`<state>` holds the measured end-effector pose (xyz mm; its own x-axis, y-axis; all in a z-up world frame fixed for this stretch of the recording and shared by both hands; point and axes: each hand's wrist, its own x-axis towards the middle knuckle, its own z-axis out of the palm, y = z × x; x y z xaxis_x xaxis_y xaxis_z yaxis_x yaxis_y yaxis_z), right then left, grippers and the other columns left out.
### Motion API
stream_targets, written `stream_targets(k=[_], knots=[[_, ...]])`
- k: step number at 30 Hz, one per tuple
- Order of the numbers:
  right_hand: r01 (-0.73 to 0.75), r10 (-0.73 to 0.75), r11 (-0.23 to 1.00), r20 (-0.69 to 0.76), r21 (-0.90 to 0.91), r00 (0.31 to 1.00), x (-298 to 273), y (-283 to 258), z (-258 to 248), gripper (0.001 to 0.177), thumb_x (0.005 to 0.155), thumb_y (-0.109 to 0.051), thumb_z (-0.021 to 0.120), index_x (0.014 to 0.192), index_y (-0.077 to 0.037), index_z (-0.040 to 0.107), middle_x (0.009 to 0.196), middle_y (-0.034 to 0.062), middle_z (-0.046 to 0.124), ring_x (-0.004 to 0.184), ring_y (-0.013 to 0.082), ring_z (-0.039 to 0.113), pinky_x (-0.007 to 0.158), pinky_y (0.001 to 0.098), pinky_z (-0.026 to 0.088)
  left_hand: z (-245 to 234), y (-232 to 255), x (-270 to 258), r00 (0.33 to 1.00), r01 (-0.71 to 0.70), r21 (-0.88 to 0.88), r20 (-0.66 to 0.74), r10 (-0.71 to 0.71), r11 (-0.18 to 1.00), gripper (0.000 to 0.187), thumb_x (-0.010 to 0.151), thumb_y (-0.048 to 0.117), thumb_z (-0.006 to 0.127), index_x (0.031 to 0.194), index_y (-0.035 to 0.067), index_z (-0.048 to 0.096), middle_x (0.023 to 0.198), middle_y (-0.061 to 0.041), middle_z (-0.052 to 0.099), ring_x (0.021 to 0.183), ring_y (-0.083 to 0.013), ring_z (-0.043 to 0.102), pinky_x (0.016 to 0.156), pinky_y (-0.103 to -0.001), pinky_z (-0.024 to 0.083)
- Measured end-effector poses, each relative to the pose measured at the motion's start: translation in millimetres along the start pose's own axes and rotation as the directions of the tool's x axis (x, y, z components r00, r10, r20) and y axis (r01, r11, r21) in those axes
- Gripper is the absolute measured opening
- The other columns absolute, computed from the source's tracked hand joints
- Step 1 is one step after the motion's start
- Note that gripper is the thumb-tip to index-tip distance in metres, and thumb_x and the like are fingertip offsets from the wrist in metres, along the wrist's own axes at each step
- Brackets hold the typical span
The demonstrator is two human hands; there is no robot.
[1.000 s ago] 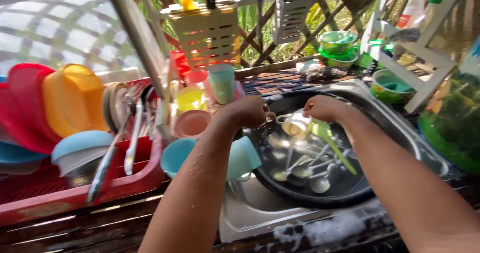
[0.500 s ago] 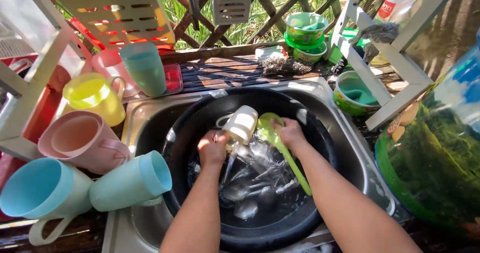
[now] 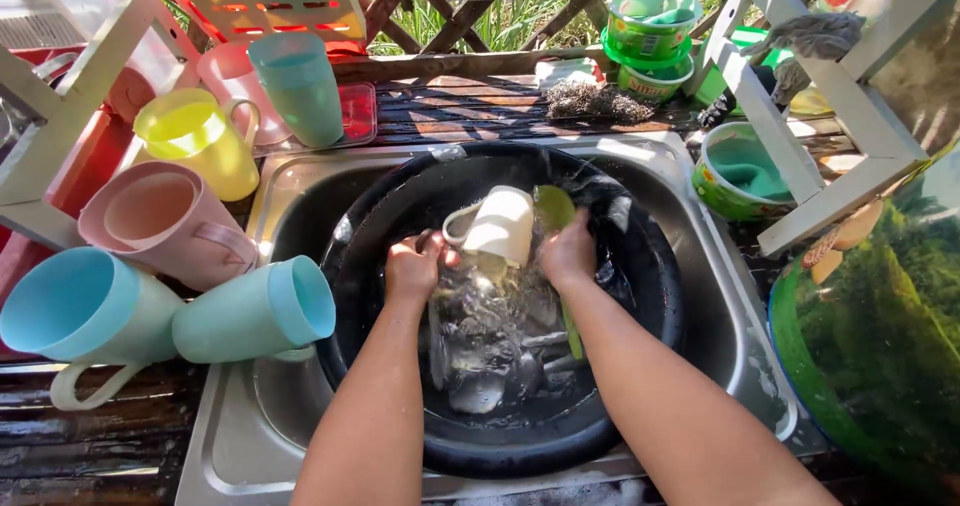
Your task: Washing dishes, cups, and utensils in an outdoor sink and placing them in a rack.
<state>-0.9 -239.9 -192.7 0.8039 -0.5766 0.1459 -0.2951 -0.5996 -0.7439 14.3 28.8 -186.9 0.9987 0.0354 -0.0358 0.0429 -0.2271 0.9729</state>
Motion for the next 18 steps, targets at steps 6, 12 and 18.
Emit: stream_targets(k=[6,12,18], knots=[[-0.416,0.318,0.894,0.419,0.164,0.85,-19,-79,-75,0.045,0.107,-0.043,0.055,0.13,-0.005,0.064,0.089,0.0242,0.074,0.066,0.0412,0.069,0.058,0.0472,0.054,-4,91,-49,0.953,0.299,0.577,-0.133,-0.273,0.76,0.072,0.085,0.04,0.08,0.137,0.002,0.049,0.116,-0.026,0.068,0.11,-0.0447,0.066,0.095,-0.049,0.053],[-0.02,-0.032,0.983,0.274,0.185,0.961,15,17,21,0.036,0.087,-0.01,0.069,0.123,-0.004,0.066,0.106,0.0177,0.076,0.09,0.0266,0.071,0.075,0.0381,0.056,-7,46,-35,0.952,-0.15,0.837,-0.022,0.306,0.526,0.087,0.054,0.018,0.082,0.134,0.003,0.053,0.127,-0.027,0.066,0.111,-0.0537,0.062,0.083,-0.063,0.054],[0.114,-0.398,0.591,0.165,0.799,0.902,-12,-140,-64,0.02,0.102,0.002,0.058,0.122,-0.001,0.06,0.104,0.01,0.068,0.085,0.0214,0.063,0.074,0.0348,0.052,-32,131,-25,0.986,-0.059,0.393,-0.118,0.114,0.918,0.04,0.108,0.039,0.054,0.108,0.006,0.075,0.107,-0.022,0.075,0.106,-0.0403,0.069,0.092,-0.047,0.053]])
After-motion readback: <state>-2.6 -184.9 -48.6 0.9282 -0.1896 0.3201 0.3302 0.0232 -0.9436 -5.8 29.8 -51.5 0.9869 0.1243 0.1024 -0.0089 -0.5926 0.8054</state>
